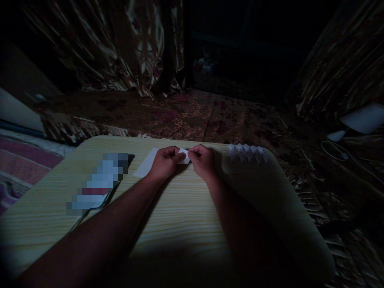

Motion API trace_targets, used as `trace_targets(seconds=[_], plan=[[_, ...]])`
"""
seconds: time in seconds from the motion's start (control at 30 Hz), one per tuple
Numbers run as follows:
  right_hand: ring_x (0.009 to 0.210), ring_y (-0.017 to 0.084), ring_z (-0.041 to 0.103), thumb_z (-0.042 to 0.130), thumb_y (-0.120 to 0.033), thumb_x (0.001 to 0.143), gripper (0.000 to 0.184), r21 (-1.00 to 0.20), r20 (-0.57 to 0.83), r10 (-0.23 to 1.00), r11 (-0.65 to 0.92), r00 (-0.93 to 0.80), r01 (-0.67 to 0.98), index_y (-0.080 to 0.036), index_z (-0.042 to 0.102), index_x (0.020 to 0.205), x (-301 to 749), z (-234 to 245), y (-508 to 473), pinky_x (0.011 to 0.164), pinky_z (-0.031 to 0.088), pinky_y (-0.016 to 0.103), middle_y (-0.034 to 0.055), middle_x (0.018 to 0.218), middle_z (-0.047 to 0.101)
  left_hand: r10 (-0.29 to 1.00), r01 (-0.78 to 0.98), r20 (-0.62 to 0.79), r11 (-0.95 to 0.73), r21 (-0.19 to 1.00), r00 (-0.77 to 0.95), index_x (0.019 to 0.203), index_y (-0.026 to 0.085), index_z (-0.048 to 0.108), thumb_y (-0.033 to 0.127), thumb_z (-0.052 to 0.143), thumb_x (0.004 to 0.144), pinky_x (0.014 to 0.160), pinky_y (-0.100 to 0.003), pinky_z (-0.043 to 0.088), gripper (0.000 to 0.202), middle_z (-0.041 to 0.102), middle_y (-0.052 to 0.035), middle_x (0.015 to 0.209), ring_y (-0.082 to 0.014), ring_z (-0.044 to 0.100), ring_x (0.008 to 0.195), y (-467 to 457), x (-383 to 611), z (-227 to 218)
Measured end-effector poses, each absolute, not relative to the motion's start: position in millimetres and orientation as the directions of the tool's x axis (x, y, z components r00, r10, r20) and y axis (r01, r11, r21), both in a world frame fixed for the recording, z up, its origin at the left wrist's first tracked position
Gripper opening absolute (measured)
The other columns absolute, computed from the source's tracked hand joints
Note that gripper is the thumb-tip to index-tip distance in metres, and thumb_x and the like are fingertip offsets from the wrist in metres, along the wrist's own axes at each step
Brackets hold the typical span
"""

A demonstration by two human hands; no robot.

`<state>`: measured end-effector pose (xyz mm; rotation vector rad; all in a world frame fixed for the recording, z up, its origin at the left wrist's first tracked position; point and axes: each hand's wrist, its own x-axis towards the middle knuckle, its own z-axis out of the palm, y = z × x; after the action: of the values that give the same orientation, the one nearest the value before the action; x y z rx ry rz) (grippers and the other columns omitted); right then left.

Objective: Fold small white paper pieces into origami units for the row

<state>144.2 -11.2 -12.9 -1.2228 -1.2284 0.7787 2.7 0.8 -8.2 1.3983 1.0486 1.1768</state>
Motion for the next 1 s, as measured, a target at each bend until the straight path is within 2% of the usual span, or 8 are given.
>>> trace_targets(seconds=[0.2,0.33,0.5,0.77,1.0], plan=[[0.055,0.011,0.051,0.062,-0.032,0.071,0.015,-0.957,0.267,0.938,0.230,0.220,0.178,-0.017,0.062,0.072,144.6,-14.1,-11.3,0.051,0.037,0.022,-0.0016,0.061,0.059,0.980,-0.004,0.126,-0.127,0.992,0.153,0.064,0.015,0.061,0.035,0.072,0.066,0.052,-0.022,0.035,0.023,0.059,0.0013,0.061,-0.0098,0.048,0.054,1.9,2.7,-8.5],[0.055,0.011,0.052,0.061,-0.032,0.071,0.015,-0.962,0.258,0.935,0.226,0.243,0.154,-0.017,0.061,0.072,145.9,-12.4,-10.8,0.051,0.038,0.023,-0.0017,0.060,0.059,0.981,-0.001,0.132,-0.133,0.991,0.143,0.071,0.015,0.065,0.037,0.071,0.068,0.055,-0.022,0.038,0.023,0.063,-0.0005,0.066,-0.0111,0.052,0.057,-1.4,3.8,-4.9],[0.060,0.012,0.055,0.061,-0.030,0.070,0.014,-0.962,0.271,0.917,0.249,0.292,0.109,-0.016,0.062,0.074,148.4,-10.2,-10.2,0.057,0.042,0.024,-0.0004,0.066,0.062,0.963,0.081,0.199,-0.217,0.973,0.183,0.078,0.015,0.066,0.042,0.075,0.064,0.052,-0.021,0.036,0.032,0.065,-0.0014,0.071,-0.0110,0.052,0.059,-6.4,5.7,-1.0],[0.053,0.011,0.050,0.060,-0.031,0.072,0.013,-0.971,0.234,0.945,0.216,0.231,0.099,-0.018,0.058,0.073,146.7,-7.5,-12.0,0.053,0.038,0.023,-0.0036,0.056,0.055,0.986,0.038,0.118,-0.123,0.992,0.115,0.073,0.015,0.064,0.043,0.073,0.066,0.044,-0.022,0.031,0.030,0.060,0.0005,0.059,-0.0090,0.045,0.048,-2.9,3.9,-4.0],[0.055,0.011,0.051,0.062,-0.030,0.070,0.012,-0.967,0.250,0.952,0.234,0.178,0.103,-0.018,0.058,0.070,146.7,-9.3,-12.8,0.053,0.038,0.024,-0.0032,0.058,0.056,0.986,-0.038,0.132,-0.129,0.991,0.103,0.071,0.015,0.062,0.041,0.071,0.070,0.047,-0.022,0.033,0.027,0.059,0.0007,0.060,-0.0086,0.045,0.049,-1.4,2.1,-3.6]])
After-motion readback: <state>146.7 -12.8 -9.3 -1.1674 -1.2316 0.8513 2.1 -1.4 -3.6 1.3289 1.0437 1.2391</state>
